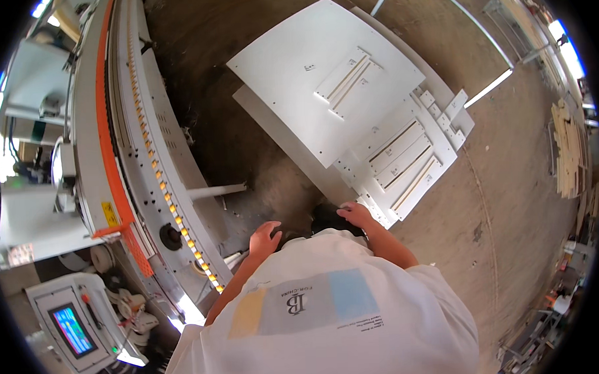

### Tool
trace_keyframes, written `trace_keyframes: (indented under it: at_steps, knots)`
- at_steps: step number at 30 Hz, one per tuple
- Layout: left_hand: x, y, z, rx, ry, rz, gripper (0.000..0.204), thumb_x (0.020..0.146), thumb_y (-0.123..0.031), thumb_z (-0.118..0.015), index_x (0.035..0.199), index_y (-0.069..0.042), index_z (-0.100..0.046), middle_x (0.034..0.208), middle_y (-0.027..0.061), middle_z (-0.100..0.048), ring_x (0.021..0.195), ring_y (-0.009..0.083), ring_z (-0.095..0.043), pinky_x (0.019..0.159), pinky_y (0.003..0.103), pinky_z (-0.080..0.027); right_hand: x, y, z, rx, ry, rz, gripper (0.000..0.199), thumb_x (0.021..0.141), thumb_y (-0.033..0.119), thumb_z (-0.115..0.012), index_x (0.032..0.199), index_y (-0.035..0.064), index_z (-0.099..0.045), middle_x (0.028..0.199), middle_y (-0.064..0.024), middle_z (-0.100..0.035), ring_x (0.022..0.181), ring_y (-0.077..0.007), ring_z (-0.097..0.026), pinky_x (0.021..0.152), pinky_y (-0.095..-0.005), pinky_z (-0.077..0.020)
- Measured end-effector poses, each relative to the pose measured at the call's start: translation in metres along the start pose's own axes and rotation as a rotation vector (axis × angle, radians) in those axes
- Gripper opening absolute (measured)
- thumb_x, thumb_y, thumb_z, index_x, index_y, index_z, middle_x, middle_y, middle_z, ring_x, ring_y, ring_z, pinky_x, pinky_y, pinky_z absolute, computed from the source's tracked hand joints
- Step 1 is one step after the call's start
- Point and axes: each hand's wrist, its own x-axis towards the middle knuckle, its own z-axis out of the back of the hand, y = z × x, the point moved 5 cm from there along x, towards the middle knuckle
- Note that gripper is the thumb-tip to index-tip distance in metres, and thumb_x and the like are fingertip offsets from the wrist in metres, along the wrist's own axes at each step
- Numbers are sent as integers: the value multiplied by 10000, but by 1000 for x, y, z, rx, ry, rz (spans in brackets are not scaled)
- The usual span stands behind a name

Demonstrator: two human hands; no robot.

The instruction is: The person operates a large industrial machine in a workshop, repeatedly loading white rectangular panels onto a conveyor belt. They use both hands to position the panels and interact with a digital control panel to manage the machine's operation. The person handles the panels one at a time, moving them from a stack to the machine's intake.

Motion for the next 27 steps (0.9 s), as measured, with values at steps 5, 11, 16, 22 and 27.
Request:
trace_keyframes:
  at_steps: [5,11,16,22,27]
  knots:
    - [83,-23,-13,71,258,54,379,933,-255,-659,1293,-136,-652,1338,78,-654,1251,305,-596,1067,416,-474,6,-11,28,147,-54,-58,438,920,353,-728,1214,29,-692,984,-101,-749,804,-180,-705,746,-325,-562]
    - [220,-41,-74,154,456,-117,496,947,-334,-631,1380,-96,-582,1406,140,-605,1297,312,-572,1089,422,-452,-14,-87,21,412,-206,-272,425,926,349,-723,1226,50,-693,958,-67,-742,788,-171,-694,652,-303,-548]
    - [353,-62,-139,221,423,-214,599,915,-300,-676,1432,-55,-496,1425,185,-557,1333,366,-512,1108,481,-429,-74,-128,-12,746,-374,-560,346,933,351,-723,1150,82,-702,945,-55,-733,727,-147,-671,593,-292,-530]
    - [516,-91,-201,233,286,-19,744,861,-284,-766,1469,-57,-403,1478,153,-489,1363,372,-465,1094,472,-448,-147,-106,-63,984,-589,-794,280,937,309,-724,1121,107,-661,944,-59,-736,703,-147,-672,571,-291,-527]
    - [582,-123,-249,288,158,-77,879,824,-333,-813,1507,-71,-325,1529,130,-409,1404,352,-394,1109,496,-416,-114,-10,-60,1263,-604,-799,378,932,198,-747,1249,18,-645,987,-90,-717,819,-139,-688,697,-293,-579]
